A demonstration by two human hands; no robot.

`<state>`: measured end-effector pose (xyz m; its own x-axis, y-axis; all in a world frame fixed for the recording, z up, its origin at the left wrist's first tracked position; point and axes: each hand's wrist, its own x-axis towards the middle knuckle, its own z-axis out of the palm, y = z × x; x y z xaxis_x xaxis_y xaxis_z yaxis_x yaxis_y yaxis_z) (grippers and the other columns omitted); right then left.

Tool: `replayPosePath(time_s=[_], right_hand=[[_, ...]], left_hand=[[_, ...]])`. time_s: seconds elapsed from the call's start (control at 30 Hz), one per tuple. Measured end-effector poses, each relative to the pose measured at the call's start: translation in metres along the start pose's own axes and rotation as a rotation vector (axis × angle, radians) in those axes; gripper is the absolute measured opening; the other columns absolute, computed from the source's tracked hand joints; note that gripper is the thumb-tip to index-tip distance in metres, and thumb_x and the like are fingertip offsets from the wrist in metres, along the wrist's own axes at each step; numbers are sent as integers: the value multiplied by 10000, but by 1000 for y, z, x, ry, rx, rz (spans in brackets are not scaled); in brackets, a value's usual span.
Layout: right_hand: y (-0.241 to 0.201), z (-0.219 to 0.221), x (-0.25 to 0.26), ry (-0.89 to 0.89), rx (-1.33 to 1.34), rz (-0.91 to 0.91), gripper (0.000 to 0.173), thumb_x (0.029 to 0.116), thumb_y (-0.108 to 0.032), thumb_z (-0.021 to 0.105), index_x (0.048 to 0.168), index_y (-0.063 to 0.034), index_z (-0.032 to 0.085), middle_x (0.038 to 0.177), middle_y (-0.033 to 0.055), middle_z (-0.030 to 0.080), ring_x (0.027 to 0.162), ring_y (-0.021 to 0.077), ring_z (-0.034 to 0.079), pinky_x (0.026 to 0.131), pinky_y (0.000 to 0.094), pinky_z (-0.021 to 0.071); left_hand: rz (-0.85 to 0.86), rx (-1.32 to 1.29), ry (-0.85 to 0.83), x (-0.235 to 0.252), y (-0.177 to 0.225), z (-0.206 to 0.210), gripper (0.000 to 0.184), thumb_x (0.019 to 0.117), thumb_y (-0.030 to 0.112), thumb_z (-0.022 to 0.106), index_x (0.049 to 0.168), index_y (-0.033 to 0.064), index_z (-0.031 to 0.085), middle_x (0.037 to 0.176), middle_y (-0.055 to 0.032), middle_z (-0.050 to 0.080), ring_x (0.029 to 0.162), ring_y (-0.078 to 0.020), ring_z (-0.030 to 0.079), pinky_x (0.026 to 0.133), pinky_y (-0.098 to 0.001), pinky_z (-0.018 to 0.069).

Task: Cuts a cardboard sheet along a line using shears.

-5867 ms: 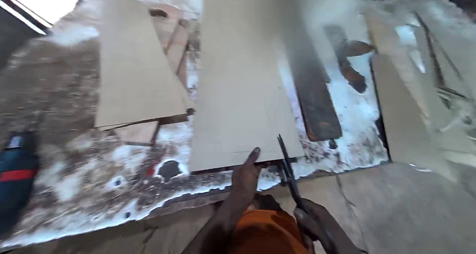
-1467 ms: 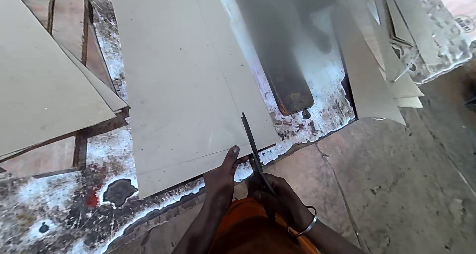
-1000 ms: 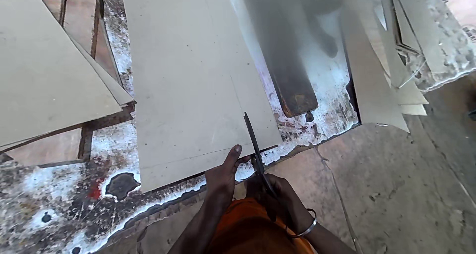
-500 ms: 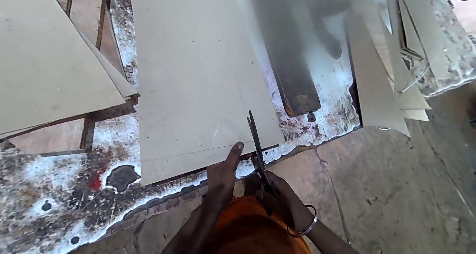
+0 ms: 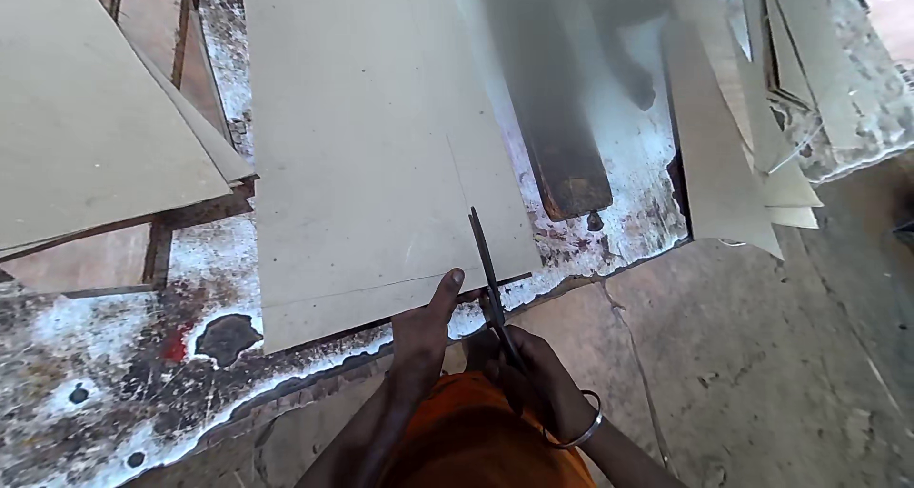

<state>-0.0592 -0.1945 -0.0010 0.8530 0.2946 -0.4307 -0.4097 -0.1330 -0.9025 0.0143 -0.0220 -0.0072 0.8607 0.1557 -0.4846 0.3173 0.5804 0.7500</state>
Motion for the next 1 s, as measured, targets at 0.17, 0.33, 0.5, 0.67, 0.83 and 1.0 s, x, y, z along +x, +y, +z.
replayPosePath(time_s=[0.17,0.33,0.5,0.67,0.83,1.0], right_hand=[[5,-6,1,-53,-33,13,549,923,-614,659,978,-76,565,705,16,528,536,112,500,482,283,449],[5,-2,2,-16,-74,15,497,933,-557,681,940,-74,566,664,11,530,511,112,506,471,283,453],[7,2,3,22,-61,19,469,941,-527,685,922,-72,572,641,5,522,492,108,498,460,280,450],[6,6,3,55,-58,18,410,952,-457,693,901,-69,572,640,4,523,489,105,498,456,280,451],[5,7,2,61,-64,12,316,954,-367,676,890,-77,569,634,-2,520,484,100,497,444,277,440],[1,9,1,73,-58,-2,202,934,-242,659,865,-65,593,657,3,525,520,99,503,478,279,443]], left_hand=[[-13,-71,24,-1,0,1,248,913,-45,687,1153,-30,629,1004,-223,726,787,-350,743,728,-496,654],[-10,-24,8,-2,0,0,228,930,-12,694,1155,-9,654,1033,-197,734,817,-333,748,755,-478,654],[-8,-10,-2,-2,-1,-1,240,939,10,695,1175,-1,657,1049,-203,730,847,-344,745,784,-490,648],[-14,-10,-1,-2,0,0,221,937,1,696,1156,-5,667,1033,-190,736,828,-327,746,779,-470,651],[-18,-21,12,-2,1,1,236,933,-15,694,1166,-3,659,1029,-200,736,822,-335,748,771,-475,651],[-12,-25,5,-1,-1,1,231,936,-20,684,1164,-4,651,1022,-205,730,805,-340,744,755,-475,652]])
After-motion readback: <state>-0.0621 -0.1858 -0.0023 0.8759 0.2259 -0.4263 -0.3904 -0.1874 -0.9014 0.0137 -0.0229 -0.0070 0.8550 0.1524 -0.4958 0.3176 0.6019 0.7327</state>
